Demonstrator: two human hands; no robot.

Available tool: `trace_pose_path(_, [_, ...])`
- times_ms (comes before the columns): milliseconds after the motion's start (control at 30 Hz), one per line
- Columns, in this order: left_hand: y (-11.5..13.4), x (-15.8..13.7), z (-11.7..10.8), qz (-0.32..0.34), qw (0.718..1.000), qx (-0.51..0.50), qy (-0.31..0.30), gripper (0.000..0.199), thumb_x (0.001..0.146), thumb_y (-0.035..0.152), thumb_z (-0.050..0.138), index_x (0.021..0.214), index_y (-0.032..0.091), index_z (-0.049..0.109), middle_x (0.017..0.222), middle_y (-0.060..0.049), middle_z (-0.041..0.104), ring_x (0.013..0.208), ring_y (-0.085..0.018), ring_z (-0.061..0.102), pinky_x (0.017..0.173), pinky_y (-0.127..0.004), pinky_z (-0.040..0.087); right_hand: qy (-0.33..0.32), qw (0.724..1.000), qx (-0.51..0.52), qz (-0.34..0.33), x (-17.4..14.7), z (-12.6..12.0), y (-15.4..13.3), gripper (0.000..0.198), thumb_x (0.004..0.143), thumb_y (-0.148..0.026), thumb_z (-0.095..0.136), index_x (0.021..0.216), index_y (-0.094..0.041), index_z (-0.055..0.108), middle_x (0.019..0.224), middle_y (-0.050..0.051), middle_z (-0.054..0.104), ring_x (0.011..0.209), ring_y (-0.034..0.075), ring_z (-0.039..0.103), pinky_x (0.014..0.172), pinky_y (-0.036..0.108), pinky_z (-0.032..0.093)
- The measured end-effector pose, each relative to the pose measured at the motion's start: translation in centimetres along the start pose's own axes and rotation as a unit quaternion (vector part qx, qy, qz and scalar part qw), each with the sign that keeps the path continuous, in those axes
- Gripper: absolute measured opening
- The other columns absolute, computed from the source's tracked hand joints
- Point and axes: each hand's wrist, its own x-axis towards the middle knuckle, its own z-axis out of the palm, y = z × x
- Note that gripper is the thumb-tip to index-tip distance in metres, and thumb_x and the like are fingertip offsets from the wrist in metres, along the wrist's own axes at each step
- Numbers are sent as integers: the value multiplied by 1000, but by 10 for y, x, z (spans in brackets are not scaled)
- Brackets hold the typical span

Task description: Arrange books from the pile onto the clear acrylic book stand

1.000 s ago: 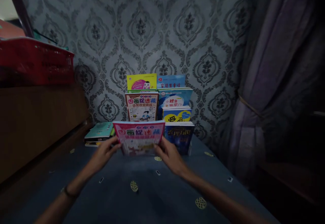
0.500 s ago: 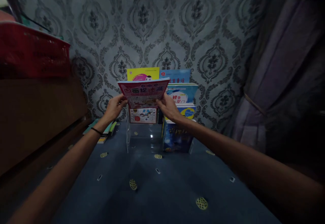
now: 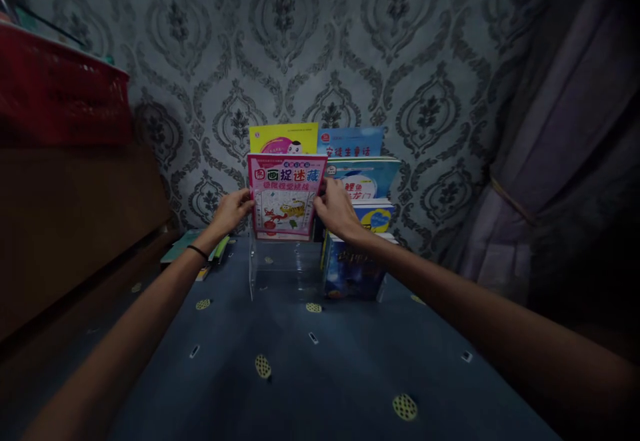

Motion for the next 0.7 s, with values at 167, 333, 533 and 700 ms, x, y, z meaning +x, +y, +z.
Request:
trace_pose_path(167, [4,-6,7,-19,994,108,3,4,81,20,58,77,20,60,71,-1,65,72,-19,62,71,-30,48,-36,999,27,13,-8,5,0,35,85,-17,50,120,-16,56,107,12,62,96,25,60,94,45,50])
trace_pose_path(333, [10,-11,14,-41,981,186,24,5,88,22,58,92,21,58,81,-5,69,80,-23,66,73,-31,47,-44,998,34,26,-14,11,0,26,82,-15,52,106,-19,61,93,7,64,92,24,60,91,41,50])
trace_pose_path(533, [17,-10,19,-75,968,239,34,15,94,26,54,108,20,54,94,-11,71,92,-28,68,77,-34,47,-78,992,62,80,-21,7,-11,16,81,-19,58,98,-20,61,93,7,66,90,23,63,85,35,50])
trace_pose_path(700, [20,-6,21,-82,965,247,33,14,95,27,51,106,19,56,101,-14,71,98,-29,67,82,-36,47,-128,971,116,164,-19,12,-20,17,82,-17,56,98,-18,57,78,3,68,68,19,68,62,29,52])
